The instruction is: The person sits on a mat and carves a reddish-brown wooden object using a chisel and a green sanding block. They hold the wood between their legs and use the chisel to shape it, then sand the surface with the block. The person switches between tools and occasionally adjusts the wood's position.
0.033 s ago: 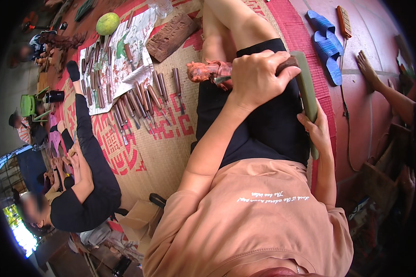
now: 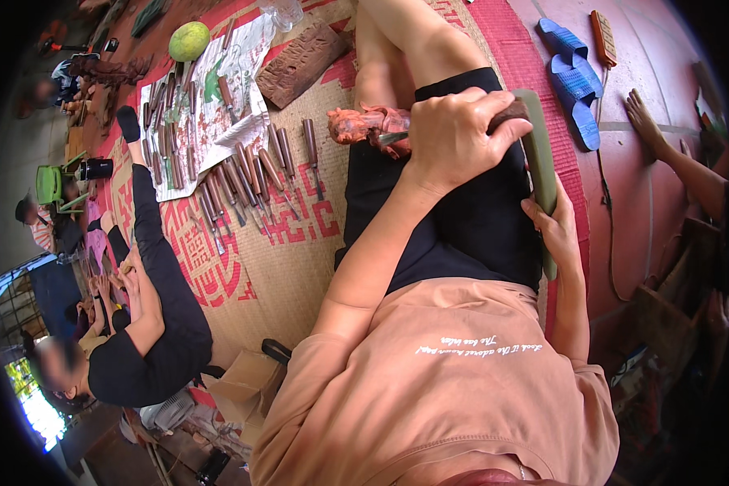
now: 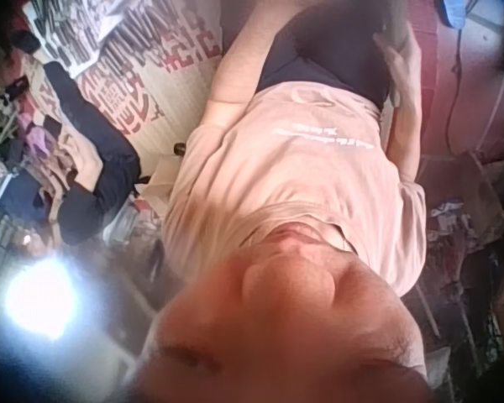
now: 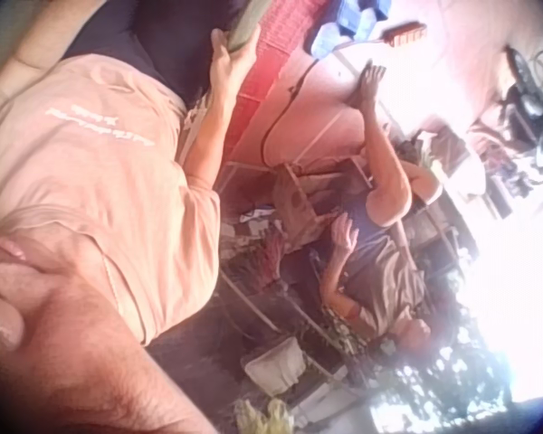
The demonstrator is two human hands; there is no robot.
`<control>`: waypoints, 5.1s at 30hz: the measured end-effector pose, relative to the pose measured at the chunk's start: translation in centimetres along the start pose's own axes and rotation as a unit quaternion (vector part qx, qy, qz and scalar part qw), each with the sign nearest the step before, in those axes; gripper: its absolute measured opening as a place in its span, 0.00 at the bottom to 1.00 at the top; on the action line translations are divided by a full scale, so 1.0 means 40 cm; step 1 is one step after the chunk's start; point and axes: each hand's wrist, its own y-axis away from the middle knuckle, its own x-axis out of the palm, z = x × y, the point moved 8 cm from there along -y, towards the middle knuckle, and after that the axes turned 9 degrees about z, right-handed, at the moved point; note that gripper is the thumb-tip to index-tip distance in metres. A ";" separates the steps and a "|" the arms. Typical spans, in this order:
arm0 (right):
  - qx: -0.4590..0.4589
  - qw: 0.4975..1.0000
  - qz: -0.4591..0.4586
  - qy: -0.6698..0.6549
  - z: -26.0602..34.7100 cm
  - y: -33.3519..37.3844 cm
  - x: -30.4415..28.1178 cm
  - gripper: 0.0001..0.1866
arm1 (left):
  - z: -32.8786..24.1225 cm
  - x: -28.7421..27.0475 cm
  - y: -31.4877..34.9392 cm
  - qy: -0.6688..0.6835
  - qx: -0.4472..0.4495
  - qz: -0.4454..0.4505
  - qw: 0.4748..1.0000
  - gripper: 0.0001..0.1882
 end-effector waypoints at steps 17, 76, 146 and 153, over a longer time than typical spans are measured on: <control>0.015 0.999 -0.011 -0.032 -0.043 0.002 0.000 0.25 | 0.042 0.056 0.014 -0.040 -0.024 -0.016 0.999 0.19; 0.008 1.000 -0.027 -0.011 -0.042 0.032 -0.003 0.16 | 0.028 0.060 0.037 -0.070 0.030 -0.007 0.997 0.19; 0.021 0.999 -0.037 0.008 -0.037 0.048 0.017 0.23 | -0.024 0.063 0.096 -0.082 0.166 0.005 0.983 0.18; 0.011 0.999 -0.036 0.030 -0.030 0.048 0.017 0.23 | -0.020 0.052 0.099 -0.058 0.165 -0.009 0.985 0.18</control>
